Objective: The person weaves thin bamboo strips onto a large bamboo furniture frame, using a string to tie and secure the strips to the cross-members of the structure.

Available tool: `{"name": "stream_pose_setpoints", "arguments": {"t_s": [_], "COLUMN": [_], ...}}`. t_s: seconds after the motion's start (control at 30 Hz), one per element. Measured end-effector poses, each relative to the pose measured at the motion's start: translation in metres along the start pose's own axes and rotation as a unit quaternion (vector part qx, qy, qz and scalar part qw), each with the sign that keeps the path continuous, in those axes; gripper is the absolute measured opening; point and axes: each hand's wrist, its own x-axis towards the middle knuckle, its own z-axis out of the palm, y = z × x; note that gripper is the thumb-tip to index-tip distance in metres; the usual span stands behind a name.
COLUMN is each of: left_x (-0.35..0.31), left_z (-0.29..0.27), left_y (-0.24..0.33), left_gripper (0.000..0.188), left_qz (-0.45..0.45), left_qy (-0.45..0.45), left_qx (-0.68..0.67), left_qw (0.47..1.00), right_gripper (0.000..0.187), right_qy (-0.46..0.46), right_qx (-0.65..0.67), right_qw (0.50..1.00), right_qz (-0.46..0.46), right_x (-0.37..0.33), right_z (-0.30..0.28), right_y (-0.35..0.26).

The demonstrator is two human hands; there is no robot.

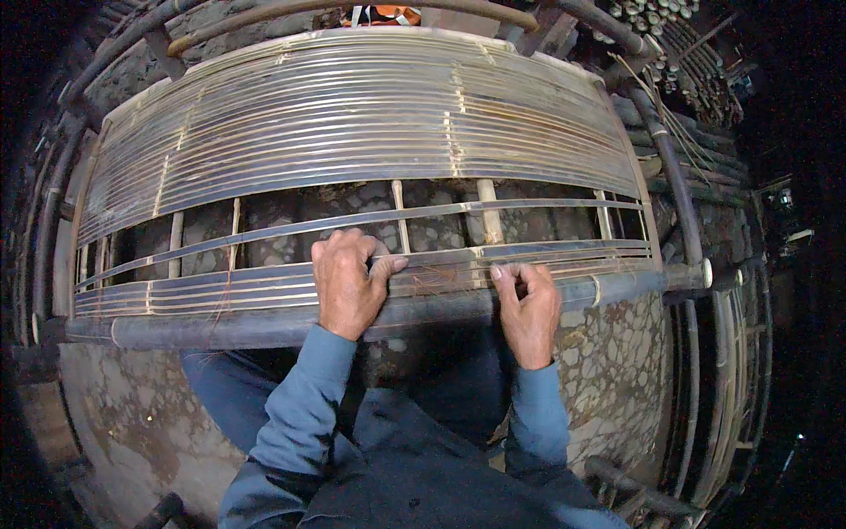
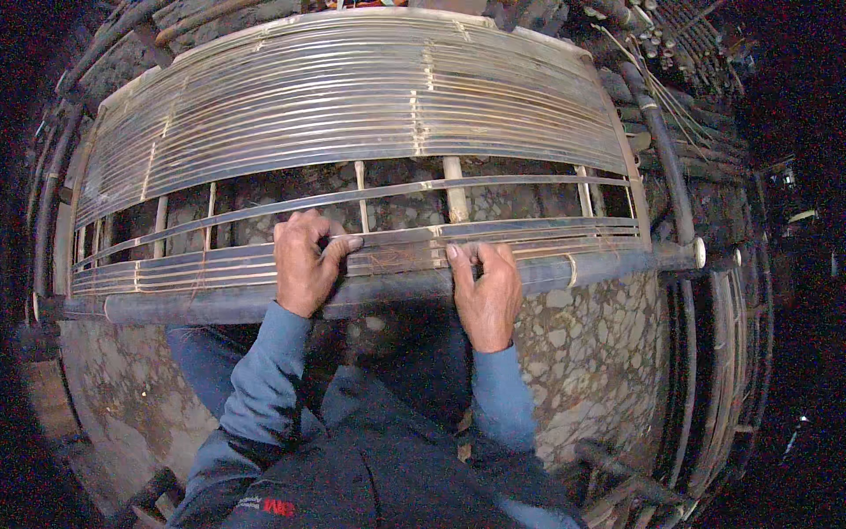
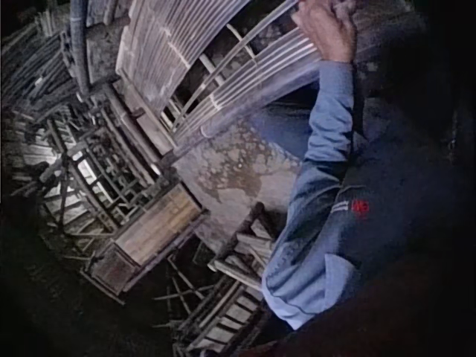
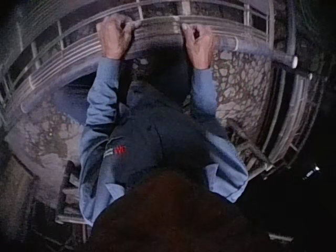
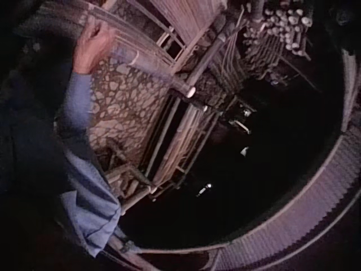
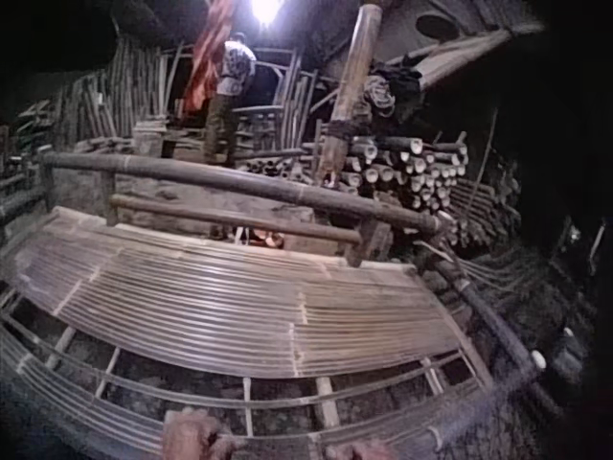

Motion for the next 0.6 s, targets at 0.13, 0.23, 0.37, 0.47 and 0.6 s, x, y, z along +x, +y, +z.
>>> {"name": "stream_pose_setpoints", "arguments": {"t_s": [0.13,0.23,0.37,0.47,0.6], "left_x": [0.001,0.000,0.007,0.003,0.000], "left_z": [-0.002,-0.001,0.001,0.001,-0.012], "left_y": [-0.001,-0.004,-0.003,-0.009,-0.011], "left_gripper": [0.024,0.023,0.015,0.012,0.012], "left_qz": [-0.004,-0.018,-0.030,-0.056,-0.103], "left_qy": [-0.012,-0.038,-0.016,0.069,0.140], "left_qx": [-0.002,0.027,-0.004,-0.134,-0.255], "left_qw": [1.000,0.999,0.999,0.987,0.951], "right_gripper": [0.026,0.025,0.026,0.020,0.015], "right_qy": [0.009,-0.051,-0.043,-0.056,-0.170], "right_qx": [0.089,-0.024,-0.106,-0.088,0.345], "right_qw": [0.996,0.997,0.990,0.987,0.911], "right_qz": [0.008,-0.060,-0.077,-0.121,0.147], "right_x": [-0.001,-0.014,-0.031,-0.028,-0.027], "right_z": [-0.001,0.001,0.019,0.018,-0.027], "right_y": [0.008,-0.013,-0.020,-0.015,-0.014]}}
